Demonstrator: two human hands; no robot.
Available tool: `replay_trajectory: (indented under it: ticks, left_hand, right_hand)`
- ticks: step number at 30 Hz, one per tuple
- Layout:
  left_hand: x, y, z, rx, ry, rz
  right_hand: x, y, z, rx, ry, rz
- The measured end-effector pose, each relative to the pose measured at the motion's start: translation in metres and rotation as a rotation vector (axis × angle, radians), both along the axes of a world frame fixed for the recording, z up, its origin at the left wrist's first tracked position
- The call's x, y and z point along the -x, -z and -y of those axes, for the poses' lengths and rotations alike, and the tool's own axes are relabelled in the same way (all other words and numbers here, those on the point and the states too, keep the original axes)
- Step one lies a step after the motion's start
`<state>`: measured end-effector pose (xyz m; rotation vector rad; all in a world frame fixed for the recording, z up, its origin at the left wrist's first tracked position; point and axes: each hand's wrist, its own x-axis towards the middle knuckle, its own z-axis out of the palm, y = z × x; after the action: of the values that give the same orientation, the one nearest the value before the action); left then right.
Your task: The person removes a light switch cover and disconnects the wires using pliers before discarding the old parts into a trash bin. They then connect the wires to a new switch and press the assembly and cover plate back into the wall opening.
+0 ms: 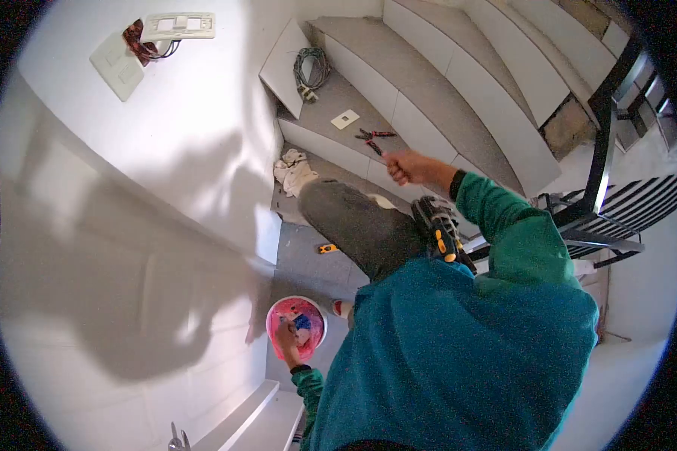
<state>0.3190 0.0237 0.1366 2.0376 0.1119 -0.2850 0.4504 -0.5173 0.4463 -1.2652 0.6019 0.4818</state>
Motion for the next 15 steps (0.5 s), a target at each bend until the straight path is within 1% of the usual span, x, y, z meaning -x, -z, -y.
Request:
replay_trajectory:
  ticks: [1,2,3,4,5,6,7,8,9,11,12,14,15]
  left_hand:
    - [-0.014,0.003,-0.004,-0.214,0.113,0.237]
    - [-0.025,-0.004,-0.006,-0.212,0.117,0.241]
    - [-0.034,-0.01,-0.005,0.104,-0.064,-0.003]
    - [-0.042,-0.019,0.0,0.419,-0.24,-0.256]
    - [-0.046,-0.044,0.015,0.424,-0.234,-0.251]
    - [-0.043,-0.095,0.037,0.555,-0.389,-0.269]
    - [-0.044,-0.131,0.052,0.687,-0.544,-0.288]
    - [-0.048,-0.148,0.057,0.693,-0.545,-0.283]
    - [-0.052,-0.16,0.062,0.686,-0.522,-0.192]
    - [-0.066,-0.168,0.067,0.648,-0.493,-0.014]
    - [-0.074,-0.172,0.065,0.639,-0.506,-0.008]
    - [-0.094,-0.212,0.076,0.453,-0.465,0.25]
    - [-0.104,-0.232,0.082,0.327,-0.436,0.414]
  right_hand:
    - [-0.001,-0.007,0.013,-0.035,0.048,-0.012]
    - [-0.001,-0.015,0.028,-0.066,0.097,-0.021]
    - [-0.001,-0.015,0.045,-0.062,0.101,-0.011]
    - [-0.005,-0.008,0.061,-0.027,0.227,0.062]
    - [-0.009,-0.001,0.073,0.008,0.35,0.136]
    - [-0.012,0.002,0.082,0.009,0.348,0.144]
    - [-0.017,0.002,0.089,0.051,0.468,0.187]
    - [-0.022,0.005,0.097,0.092,0.589,0.229]
    - [-0.029,0.012,0.113,0.093,0.585,0.234]
    - [-0.046,0.027,0.145,0.115,0.589,0.222]
    - [-0.055,0.031,0.159,0.104,0.577,0.219]
    - [-0.071,0.025,0.176,0.526,0.451,0.225]
    - [-0.079,0.017,0.168,0.787,0.41,0.405]
